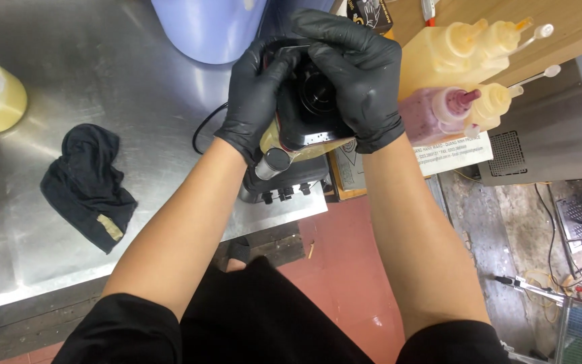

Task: Preparing a smoothie by blending ingredients and transferring the mixture between containers.

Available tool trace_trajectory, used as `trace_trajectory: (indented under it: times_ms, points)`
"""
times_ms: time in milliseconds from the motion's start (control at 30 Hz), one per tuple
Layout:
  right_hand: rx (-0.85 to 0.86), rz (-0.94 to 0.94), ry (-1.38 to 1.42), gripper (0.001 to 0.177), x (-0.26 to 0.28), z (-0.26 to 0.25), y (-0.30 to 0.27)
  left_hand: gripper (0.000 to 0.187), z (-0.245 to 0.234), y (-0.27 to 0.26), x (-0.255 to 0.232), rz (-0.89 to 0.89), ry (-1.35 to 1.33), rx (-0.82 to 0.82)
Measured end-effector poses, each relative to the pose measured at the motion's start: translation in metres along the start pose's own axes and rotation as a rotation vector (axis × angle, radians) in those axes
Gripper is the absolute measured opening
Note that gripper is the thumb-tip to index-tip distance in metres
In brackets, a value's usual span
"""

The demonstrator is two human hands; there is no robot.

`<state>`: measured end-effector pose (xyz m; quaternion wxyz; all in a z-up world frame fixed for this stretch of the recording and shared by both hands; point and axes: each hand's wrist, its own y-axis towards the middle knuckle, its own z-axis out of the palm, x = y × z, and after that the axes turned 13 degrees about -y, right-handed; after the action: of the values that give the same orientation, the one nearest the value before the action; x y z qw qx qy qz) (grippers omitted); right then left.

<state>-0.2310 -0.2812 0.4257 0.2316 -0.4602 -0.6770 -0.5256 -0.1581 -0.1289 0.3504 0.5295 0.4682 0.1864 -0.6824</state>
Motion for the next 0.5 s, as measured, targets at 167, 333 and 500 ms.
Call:
trace_trajectory:
  times_ms: [167,333,500]
  points:
    - [-0.136,0.078,-0.088,0.030,0.000,-0.001,-0.002,0.018,-0.008,0.003,0.020,0.032,-0.056,-0.015]
    - [-0.187,0.049,0.044,0.029,0.001,-0.003,0.000,0.015,-0.012,0.005,0.025,-0.007,-0.091,-0.033]
    - [-0.213,0.091,0.116,0.027,0.005,-0.003,0.003,0.016,-0.005,0.002,0.012,-0.025,-0.023,-0.030]
